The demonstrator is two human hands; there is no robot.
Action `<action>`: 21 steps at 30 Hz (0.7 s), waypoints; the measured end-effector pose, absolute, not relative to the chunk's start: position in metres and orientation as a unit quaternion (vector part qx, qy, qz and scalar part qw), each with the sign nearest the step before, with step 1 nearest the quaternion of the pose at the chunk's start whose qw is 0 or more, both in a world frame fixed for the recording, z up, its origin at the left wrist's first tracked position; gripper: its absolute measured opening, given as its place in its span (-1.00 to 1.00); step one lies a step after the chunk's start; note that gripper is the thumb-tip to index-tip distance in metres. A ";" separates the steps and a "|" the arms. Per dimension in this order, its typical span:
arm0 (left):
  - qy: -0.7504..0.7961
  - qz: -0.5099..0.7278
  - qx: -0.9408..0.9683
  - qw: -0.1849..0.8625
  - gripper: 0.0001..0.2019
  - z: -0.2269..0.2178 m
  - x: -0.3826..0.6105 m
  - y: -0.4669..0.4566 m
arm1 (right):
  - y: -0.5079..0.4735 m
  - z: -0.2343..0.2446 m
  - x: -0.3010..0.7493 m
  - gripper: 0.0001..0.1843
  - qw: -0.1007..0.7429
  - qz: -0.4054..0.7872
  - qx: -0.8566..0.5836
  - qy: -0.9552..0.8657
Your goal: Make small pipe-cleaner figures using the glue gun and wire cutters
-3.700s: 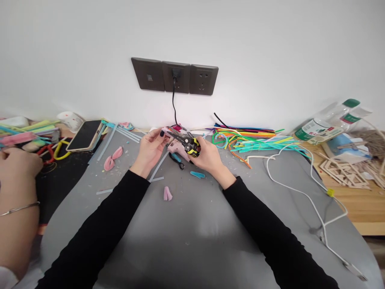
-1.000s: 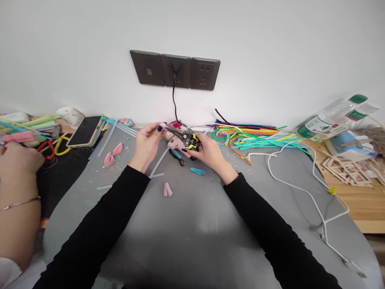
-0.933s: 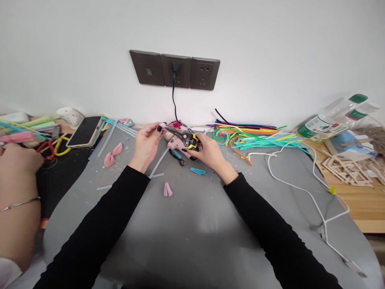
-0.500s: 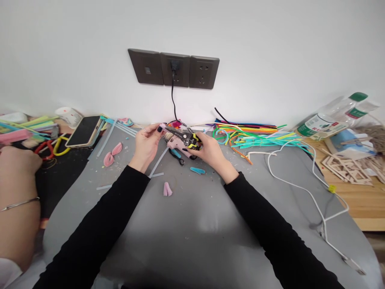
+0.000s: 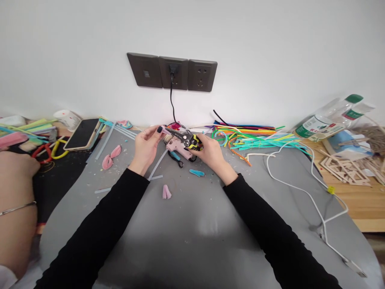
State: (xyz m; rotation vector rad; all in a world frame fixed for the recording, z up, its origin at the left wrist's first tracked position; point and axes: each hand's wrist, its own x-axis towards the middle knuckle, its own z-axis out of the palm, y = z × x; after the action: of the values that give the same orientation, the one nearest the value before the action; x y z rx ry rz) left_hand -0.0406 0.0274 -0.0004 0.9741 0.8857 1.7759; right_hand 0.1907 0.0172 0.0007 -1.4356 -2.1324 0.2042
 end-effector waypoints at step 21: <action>0.356 0.729 0.389 0.436 -0.57 -0.008 -0.039 0.034 | 0.016 -0.003 0.188 -0.54 0.297 0.095 -0.508 -0.803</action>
State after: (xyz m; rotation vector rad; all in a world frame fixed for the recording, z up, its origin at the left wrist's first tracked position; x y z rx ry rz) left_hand -0.0392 0.0340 -0.0083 0.9671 0.8864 1.8144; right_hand 0.1878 0.0155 -0.0029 -1.3517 -2.1332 0.2533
